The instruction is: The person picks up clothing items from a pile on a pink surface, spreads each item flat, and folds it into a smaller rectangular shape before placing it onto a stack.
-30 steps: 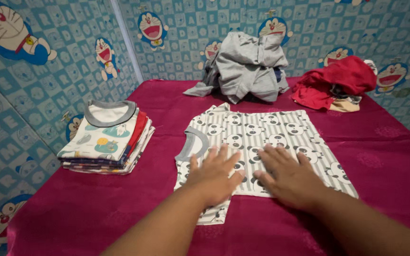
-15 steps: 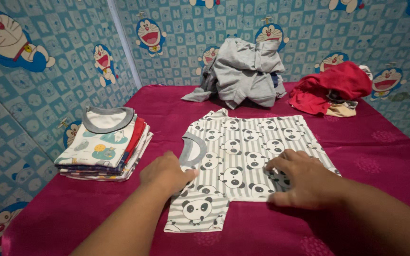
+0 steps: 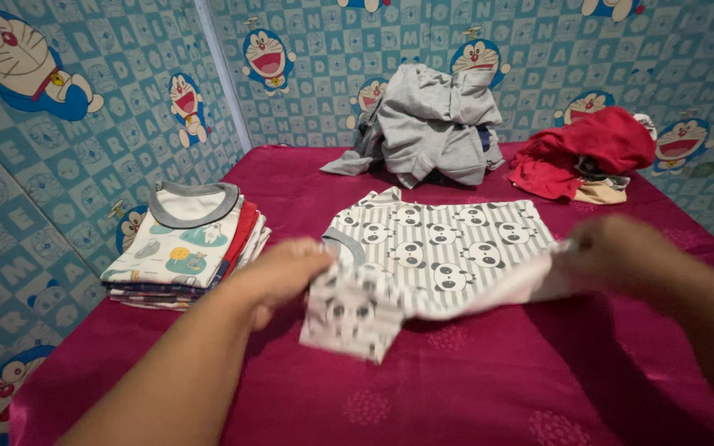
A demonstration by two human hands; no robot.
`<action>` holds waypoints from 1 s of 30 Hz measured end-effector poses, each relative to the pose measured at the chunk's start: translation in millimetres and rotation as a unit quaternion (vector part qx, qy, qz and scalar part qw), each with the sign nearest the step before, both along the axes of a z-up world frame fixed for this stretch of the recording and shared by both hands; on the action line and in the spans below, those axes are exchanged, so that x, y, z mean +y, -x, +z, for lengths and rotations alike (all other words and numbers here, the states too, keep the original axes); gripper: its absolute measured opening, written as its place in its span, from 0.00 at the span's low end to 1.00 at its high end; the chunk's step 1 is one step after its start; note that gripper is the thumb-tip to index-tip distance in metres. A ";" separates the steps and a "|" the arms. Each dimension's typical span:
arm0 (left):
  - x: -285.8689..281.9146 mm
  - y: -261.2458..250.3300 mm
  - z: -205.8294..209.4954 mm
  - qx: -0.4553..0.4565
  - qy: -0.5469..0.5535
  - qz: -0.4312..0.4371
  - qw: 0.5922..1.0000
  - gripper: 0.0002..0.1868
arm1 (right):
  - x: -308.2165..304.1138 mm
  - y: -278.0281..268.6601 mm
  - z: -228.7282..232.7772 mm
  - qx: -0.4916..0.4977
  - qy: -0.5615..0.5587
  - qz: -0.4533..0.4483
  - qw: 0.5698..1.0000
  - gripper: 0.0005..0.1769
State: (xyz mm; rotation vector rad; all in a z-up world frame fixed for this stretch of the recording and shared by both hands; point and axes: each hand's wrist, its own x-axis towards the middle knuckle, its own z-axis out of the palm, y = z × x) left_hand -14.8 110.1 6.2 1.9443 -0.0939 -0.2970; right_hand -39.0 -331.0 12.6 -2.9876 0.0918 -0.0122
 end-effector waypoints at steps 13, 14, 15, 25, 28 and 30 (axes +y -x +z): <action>-34.6 15.3 151.6 -0.295 0.448 -0.052 0.842 0.07 | 13.5 6.1 95.9 -0.510 -0.457 -0.057 0.726 0.13; -34.0 16.8 161.7 -0.307 0.470 -0.080 0.824 0.07 | 17.8 6.6 99.0 -0.516 -0.455 -0.062 0.723 0.14; -34.1 17.0 168.2 -0.319 0.491 -0.107 0.804 0.06 | 22.8 7.4 101.5 -0.521 -0.450 -0.067 0.723 0.14; -49.8 -42.6 93.0 -0.203 0.213 0.089 0.952 0.17 | 51.1 12.0 76.4 -0.324 -0.304 -0.162 0.881 0.23; -55.5 -65.2 65.8 -0.219 0.161 0.037 0.962 0.35 | 44.0 -3.8 56.4 -0.267 -0.329 -0.063 0.904 0.45; -60.0 -73.0 52.3 -0.219 0.099 0.005 0.971 0.46 | 43.2 -9.8 42.2 -0.161 -0.224 -0.126 0.953 0.53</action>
